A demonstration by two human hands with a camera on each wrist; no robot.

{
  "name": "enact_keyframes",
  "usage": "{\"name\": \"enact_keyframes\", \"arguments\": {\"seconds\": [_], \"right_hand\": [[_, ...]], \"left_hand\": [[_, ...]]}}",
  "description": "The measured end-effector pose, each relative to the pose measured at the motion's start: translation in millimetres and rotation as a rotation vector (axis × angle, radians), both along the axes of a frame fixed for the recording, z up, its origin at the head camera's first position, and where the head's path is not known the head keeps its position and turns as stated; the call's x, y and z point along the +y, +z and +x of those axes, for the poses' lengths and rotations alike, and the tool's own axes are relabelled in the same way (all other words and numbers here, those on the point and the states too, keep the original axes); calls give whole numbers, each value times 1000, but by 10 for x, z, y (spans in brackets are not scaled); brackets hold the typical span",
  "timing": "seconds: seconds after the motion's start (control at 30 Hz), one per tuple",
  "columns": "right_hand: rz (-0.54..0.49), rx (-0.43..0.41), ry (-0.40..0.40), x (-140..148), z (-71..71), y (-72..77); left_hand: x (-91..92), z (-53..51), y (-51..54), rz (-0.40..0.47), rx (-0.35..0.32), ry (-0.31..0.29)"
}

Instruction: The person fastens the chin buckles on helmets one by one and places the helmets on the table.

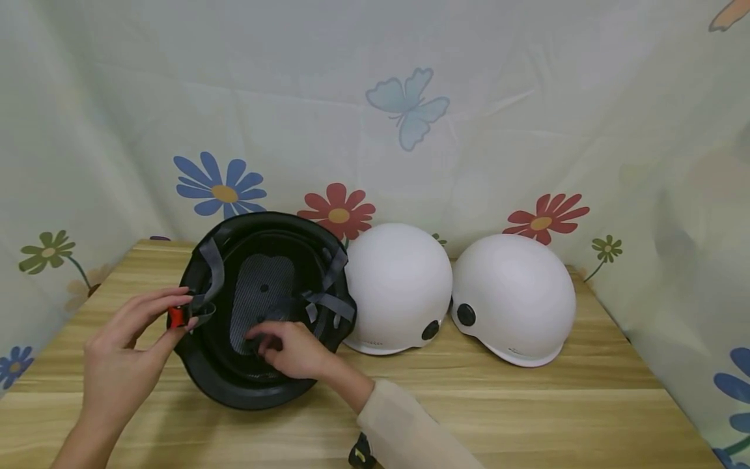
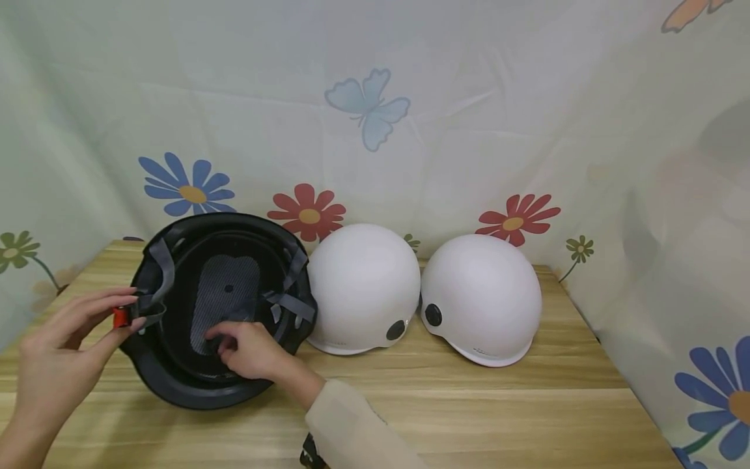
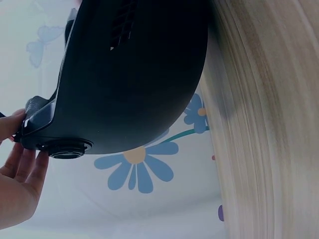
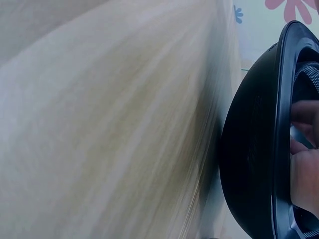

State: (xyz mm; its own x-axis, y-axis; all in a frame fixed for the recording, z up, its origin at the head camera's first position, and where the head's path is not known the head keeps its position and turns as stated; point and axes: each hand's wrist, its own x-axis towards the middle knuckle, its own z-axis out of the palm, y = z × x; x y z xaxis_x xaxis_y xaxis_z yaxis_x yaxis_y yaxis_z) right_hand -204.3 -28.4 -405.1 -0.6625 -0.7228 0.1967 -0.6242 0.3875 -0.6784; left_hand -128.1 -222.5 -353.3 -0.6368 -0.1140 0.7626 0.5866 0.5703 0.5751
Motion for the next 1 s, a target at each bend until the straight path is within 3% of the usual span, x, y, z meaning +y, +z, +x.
{"name": "enact_keyframes", "arguments": {"seconds": [0.4,0.67,0.83,1.0], "right_hand": [[94,-8,57,-17,-34,20],[109,-4,-13,-39,-23,8],[17,-82,-2,-5,-25,-2],[-156,-238,44,74,-39,-4]], "left_hand": [[0,11,7,-6,-22,2],[-2,15,9,-1,-11,-5],[1,18,11,4,-23,-6],[3,14,15,12,-13,-11]]}}
